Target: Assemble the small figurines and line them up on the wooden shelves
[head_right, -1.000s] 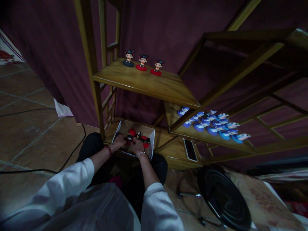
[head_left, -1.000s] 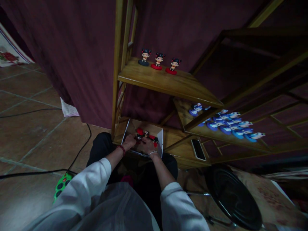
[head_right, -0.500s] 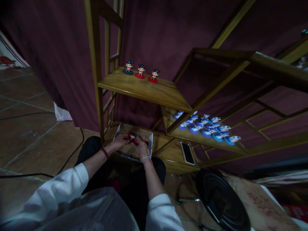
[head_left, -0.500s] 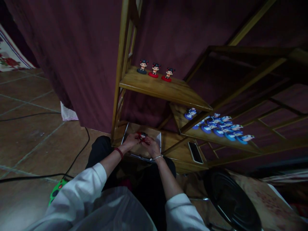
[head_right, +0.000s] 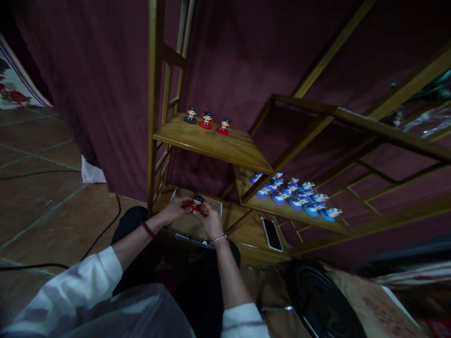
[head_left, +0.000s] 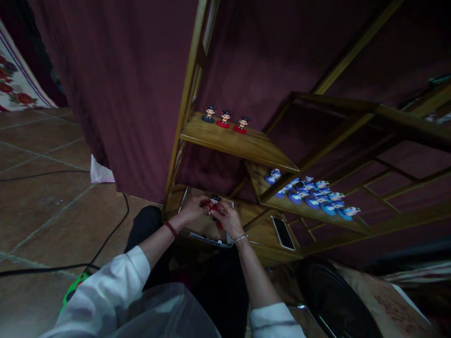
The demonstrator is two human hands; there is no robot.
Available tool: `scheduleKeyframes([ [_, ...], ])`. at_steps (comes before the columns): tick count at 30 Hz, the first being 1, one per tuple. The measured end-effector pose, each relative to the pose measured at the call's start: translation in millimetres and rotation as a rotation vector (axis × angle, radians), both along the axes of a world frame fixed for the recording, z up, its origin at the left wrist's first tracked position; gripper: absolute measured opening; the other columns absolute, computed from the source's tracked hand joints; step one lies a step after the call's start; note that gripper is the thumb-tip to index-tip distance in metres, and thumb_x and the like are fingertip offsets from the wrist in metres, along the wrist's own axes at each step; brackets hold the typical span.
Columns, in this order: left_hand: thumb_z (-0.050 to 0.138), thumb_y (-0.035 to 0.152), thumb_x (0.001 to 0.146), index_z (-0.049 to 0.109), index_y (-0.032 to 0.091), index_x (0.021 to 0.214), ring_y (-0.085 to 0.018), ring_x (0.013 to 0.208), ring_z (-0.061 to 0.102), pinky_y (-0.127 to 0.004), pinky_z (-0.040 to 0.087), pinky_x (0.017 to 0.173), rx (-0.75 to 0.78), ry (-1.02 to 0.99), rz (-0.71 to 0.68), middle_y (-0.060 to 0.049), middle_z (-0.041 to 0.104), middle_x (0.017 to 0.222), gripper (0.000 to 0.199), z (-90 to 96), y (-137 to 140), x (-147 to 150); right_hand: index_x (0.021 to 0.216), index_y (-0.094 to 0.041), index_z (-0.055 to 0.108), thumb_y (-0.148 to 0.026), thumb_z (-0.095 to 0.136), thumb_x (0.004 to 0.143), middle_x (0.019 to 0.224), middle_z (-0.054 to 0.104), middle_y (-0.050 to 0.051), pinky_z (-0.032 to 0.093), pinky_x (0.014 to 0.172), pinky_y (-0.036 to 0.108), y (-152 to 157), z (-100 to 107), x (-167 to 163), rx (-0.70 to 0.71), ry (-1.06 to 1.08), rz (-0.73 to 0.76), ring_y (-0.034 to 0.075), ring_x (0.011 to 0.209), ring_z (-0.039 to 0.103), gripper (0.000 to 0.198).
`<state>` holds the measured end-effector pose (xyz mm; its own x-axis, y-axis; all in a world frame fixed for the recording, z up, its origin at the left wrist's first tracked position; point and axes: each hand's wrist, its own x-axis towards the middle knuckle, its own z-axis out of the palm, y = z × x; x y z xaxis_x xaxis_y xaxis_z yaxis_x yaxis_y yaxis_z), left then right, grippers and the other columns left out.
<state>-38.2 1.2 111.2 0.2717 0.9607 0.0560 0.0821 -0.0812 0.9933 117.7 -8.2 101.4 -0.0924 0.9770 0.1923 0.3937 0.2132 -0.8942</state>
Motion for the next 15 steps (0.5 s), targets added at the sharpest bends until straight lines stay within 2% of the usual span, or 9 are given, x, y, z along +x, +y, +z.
scheduleKeyframes([
  [7, 0.053, 0.011, 0.068, 0.059, 0.012, 0.089, -0.011, 0.064, 0.055, -0.022, 0.045, 0.061, 0.091, 0.035, 0.003, -0.001, 0.061, 0.073, 0.023, 19.1, -4, -2, 0.093, -0.019, 0.06, -0.044, 0.068, 0.062, 0.076, 0.064, 0.001, 0.05, 0.066, 0.029, -8, 31, -1, 0.004, 0.016, 0.033, 0.015, 0.07, 0.06, 0.041],
  [15, 0.057, 0.018, 0.069, 0.059, 0.013, 0.093, -0.013, 0.073, 0.056, -0.024, 0.045, 0.067, 0.255, 0.092, 0.029, -0.004, 0.063, 0.082, 0.025, 56.6, -16, -8, 0.092, -0.018, 0.06, -0.041, 0.069, 0.062, 0.079, 0.06, 0.002, 0.05, 0.067, 0.027, -20, 70, -2, 0.066, 0.018, 0.029, 0.013, 0.07, 0.058, 0.039],
])
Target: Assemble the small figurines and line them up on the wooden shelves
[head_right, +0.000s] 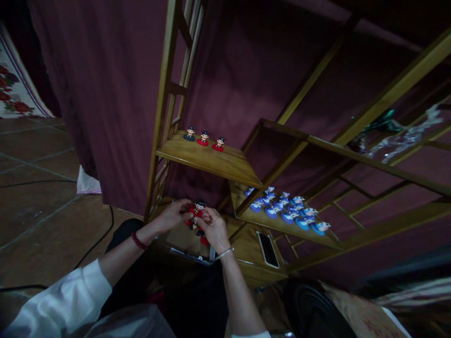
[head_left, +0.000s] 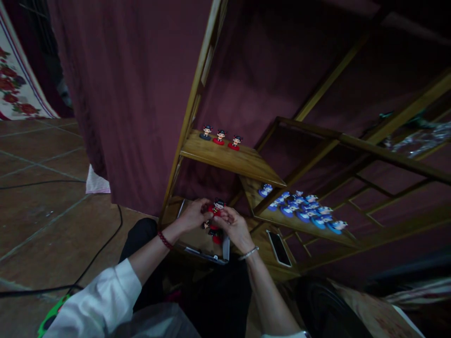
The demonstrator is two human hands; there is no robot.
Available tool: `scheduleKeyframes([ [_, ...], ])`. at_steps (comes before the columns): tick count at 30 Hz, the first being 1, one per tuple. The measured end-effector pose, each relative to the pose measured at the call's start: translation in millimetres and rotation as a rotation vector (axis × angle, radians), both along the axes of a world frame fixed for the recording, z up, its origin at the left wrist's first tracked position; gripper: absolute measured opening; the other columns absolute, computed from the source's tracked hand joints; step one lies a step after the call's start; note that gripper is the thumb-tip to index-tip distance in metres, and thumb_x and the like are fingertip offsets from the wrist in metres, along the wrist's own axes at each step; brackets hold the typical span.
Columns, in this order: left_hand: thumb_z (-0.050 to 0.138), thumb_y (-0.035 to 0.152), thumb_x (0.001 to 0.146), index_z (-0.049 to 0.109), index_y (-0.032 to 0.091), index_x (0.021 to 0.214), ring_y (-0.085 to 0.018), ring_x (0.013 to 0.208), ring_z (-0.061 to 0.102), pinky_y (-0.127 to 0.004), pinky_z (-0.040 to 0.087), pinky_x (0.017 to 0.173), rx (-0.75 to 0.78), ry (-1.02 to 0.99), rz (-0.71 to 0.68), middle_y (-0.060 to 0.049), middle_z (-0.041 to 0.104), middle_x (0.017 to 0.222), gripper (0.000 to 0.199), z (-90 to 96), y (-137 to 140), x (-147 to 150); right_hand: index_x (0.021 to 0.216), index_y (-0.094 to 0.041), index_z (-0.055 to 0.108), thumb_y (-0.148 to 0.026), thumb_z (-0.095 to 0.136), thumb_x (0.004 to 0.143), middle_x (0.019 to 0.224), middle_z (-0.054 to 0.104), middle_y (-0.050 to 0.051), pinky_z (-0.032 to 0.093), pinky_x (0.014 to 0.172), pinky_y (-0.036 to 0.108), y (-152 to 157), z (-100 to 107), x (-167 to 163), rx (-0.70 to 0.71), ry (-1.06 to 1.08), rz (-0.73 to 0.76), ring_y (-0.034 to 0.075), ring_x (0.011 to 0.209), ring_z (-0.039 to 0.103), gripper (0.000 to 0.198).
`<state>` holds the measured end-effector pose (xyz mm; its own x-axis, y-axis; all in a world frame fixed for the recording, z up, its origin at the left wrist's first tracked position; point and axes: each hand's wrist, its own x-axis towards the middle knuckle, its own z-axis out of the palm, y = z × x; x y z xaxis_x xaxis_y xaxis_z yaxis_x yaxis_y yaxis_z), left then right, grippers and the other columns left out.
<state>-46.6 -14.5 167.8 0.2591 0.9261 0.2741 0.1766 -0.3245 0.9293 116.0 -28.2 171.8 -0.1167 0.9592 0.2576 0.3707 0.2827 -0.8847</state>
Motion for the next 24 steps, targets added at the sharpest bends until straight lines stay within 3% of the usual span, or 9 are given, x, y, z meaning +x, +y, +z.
scheduleKeyframes([
  [10, 0.058, 0.029, 0.07, 0.061, 0.016, 0.098, -0.015, 0.078, 0.057, -0.026, 0.045, 0.07, 0.117, 0.06, 0.003, -0.004, 0.063, 0.091, 0.031, 24.2, -6, -8, 0.092, -0.018, 0.058, -0.037, 0.069, 0.064, 0.08, 0.06, 0.002, 0.05, 0.065, 0.025, -14, 40, -2, -0.01, 0.02, 0.047, 0.012, 0.069, 0.059, 0.036],
  [16, 0.06, 0.031, 0.07, 0.06, 0.016, 0.099, -0.015, 0.077, 0.058, -0.027, 0.046, 0.069, 0.103, 0.041, -0.01, -0.005, 0.064, 0.091, 0.033, 39.4, -12, -11, 0.095, -0.018, 0.057, -0.037, 0.069, 0.065, 0.086, 0.061, 0.003, 0.05, 0.071, 0.028, -19, 53, -2, -0.017, 0.031, 0.076, 0.013, 0.072, 0.058, 0.038],
  [24, 0.062, 0.03, 0.07, 0.06, 0.016, 0.099, -0.015, 0.078, 0.058, -0.026, 0.046, 0.07, 0.127, -0.01, -0.033, -0.005, 0.065, 0.091, 0.032, 61.0, -20, -14, 0.091, -0.019, 0.057, -0.034, 0.069, 0.066, 0.081, 0.058, 0.001, 0.048, 0.067, 0.024, -26, 77, -4, 0.037, 0.006, 0.104, 0.01, 0.068, 0.055, 0.032],
])
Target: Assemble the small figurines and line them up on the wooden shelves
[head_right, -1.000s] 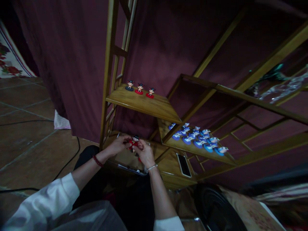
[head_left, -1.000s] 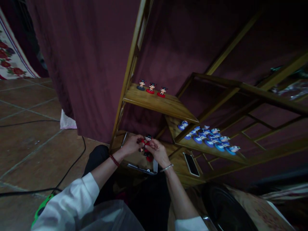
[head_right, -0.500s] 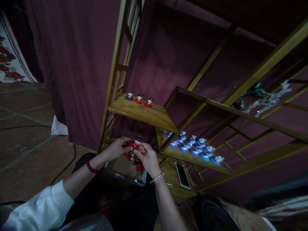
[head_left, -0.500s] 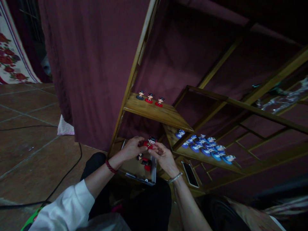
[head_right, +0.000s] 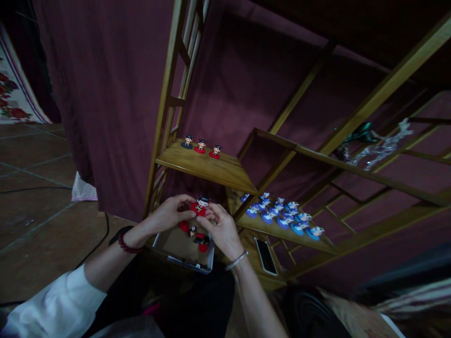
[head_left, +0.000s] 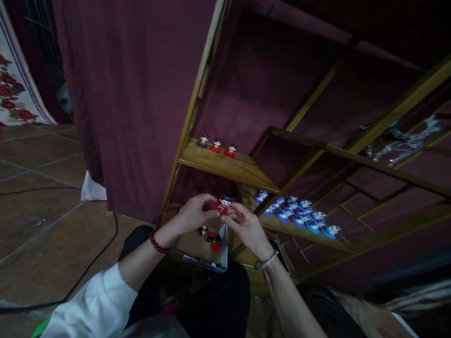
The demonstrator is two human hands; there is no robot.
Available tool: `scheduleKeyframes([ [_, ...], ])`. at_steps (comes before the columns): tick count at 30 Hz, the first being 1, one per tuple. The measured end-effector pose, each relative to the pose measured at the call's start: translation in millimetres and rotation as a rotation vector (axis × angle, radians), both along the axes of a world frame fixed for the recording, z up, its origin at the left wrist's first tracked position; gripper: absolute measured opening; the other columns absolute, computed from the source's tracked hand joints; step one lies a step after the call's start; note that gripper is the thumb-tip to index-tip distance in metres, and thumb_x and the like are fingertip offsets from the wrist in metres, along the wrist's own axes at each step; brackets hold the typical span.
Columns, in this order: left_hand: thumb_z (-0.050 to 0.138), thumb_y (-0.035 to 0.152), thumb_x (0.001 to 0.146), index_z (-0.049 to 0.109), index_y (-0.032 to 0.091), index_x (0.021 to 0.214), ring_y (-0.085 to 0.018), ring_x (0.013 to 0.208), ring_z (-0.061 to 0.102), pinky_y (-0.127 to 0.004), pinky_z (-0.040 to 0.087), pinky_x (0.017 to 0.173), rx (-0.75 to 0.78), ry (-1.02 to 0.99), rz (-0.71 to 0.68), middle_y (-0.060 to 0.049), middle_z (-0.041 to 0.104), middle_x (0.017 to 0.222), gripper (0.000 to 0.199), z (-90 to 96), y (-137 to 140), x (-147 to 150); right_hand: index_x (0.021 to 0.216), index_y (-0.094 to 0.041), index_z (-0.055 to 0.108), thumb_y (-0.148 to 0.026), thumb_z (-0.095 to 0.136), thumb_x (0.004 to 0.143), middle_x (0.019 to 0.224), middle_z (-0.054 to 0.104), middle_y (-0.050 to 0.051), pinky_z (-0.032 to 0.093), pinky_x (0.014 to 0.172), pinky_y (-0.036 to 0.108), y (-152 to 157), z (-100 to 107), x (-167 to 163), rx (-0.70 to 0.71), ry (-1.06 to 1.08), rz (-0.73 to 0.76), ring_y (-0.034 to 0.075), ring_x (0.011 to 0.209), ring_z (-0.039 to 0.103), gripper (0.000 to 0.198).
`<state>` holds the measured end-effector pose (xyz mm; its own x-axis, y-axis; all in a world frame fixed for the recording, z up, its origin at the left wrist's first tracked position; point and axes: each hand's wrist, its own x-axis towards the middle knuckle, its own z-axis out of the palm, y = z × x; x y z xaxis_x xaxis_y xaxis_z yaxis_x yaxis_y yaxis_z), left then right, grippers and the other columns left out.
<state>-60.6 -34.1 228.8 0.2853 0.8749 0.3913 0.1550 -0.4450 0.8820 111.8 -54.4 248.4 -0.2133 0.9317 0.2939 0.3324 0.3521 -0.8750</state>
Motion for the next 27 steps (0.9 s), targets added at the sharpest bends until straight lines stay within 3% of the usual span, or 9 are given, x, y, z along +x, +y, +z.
scheduleKeyframes([
  [12, 0.06, 0.02, 0.071, 0.06, 0.015, 0.102, -0.012, 0.076, 0.058, -0.024, 0.047, 0.069, -0.006, -0.123, -0.09, -0.005, 0.063, 0.09, 0.032, 30.8, -10, -5, 0.093, -0.018, 0.059, -0.037, 0.071, 0.062, 0.082, 0.06, 0.003, 0.052, 0.07, 0.027, -3, 34, -3, 0.037, -0.02, -0.013, 0.013, 0.07, 0.058, 0.038],
  [27, 0.06, 0.027, 0.072, 0.062, 0.016, 0.1, -0.009, 0.065, 0.053, -0.021, 0.045, 0.06, 0.157, -0.118, -0.017, -0.003, 0.06, 0.081, 0.031, 59.6, 0, -10, 0.092, -0.017, 0.06, -0.042, 0.07, 0.063, 0.079, 0.064, 0.004, 0.053, 0.065, 0.026, 0, 76, -11, 0.12, -0.096, 0.005, 0.014, 0.069, 0.059, 0.039],
])
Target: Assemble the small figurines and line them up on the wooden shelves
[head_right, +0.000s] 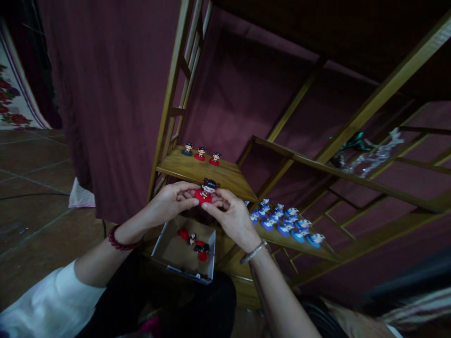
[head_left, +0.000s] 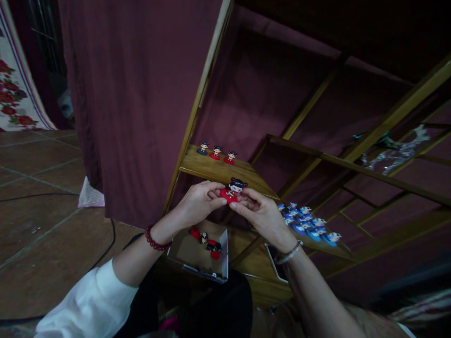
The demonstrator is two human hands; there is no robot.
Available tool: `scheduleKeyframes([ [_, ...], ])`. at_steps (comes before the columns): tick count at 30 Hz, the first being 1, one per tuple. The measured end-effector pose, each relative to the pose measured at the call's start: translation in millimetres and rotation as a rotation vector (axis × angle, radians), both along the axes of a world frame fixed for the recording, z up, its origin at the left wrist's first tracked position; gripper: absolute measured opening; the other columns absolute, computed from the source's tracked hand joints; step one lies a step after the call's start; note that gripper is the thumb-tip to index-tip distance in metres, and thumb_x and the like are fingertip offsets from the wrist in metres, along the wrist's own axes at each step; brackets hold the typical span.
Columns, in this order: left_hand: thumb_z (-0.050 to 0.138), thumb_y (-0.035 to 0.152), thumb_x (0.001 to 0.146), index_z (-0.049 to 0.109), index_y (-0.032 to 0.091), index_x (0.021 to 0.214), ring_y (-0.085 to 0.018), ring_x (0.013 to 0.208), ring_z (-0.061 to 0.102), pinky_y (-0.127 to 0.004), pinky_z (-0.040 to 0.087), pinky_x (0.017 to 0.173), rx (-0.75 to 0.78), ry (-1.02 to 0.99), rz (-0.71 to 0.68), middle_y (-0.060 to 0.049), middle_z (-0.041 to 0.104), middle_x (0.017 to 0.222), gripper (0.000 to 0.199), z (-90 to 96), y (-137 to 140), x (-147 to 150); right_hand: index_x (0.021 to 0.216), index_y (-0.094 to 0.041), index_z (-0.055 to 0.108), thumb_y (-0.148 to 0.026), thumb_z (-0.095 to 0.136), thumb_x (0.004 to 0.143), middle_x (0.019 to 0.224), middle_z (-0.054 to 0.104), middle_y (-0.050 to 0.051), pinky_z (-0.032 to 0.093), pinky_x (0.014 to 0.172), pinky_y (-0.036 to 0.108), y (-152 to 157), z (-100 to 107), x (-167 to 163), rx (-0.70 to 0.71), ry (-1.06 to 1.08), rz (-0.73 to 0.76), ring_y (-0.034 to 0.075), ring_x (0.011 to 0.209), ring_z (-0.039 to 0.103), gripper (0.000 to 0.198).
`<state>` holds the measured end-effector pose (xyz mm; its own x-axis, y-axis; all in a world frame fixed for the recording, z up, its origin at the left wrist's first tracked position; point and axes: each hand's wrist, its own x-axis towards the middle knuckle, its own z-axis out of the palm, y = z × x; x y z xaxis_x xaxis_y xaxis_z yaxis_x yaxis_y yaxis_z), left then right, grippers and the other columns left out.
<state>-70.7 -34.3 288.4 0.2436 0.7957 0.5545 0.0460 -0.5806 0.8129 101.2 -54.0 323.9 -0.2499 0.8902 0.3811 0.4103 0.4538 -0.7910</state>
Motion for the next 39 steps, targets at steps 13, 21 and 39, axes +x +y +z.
scheduleKeyframes([
  [13, 0.058, 0.031, 0.074, 0.063, 0.018, 0.098, -0.01, 0.065, 0.053, -0.023, 0.044, 0.065, 0.174, 0.244, 0.196, -0.001, 0.062, 0.081, 0.029, 38.3, 18, 6, 0.087, -0.017, 0.063, -0.044, 0.075, 0.055, 0.079, 0.065, 0.003, 0.053, 0.071, 0.027, 21, 29, 8, 0.042, 0.03, -0.059, 0.014, 0.071, 0.061, 0.044],
  [21, 0.057, 0.029, 0.075, 0.064, 0.018, 0.095, -0.014, 0.072, 0.056, -0.024, 0.042, 0.068, 0.264, 0.43, 0.275, -0.001, 0.064, 0.079, 0.024, 56.7, 31, 15, 0.087, -0.016, 0.065, -0.042, 0.076, 0.052, 0.082, 0.067, 0.003, 0.052, 0.076, 0.031, 37, 41, 16, 0.009, 0.0, -0.099, 0.015, 0.074, 0.062, 0.045],
  [39, 0.044, 0.015, 0.077, 0.065, 0.017, 0.095, -0.021, 0.095, 0.058, -0.029, 0.042, 0.081, 0.222, 0.76, 0.311, -0.009, 0.066, 0.099, 0.028, 79.6, 73, 48, 0.075, -0.015, 0.064, -0.037, 0.079, 0.046, 0.07, 0.067, 0.0, 0.05, 0.067, 0.029, 81, 40, 37, -0.056, 0.054, -0.222, 0.013, 0.064, 0.06, 0.039],
])
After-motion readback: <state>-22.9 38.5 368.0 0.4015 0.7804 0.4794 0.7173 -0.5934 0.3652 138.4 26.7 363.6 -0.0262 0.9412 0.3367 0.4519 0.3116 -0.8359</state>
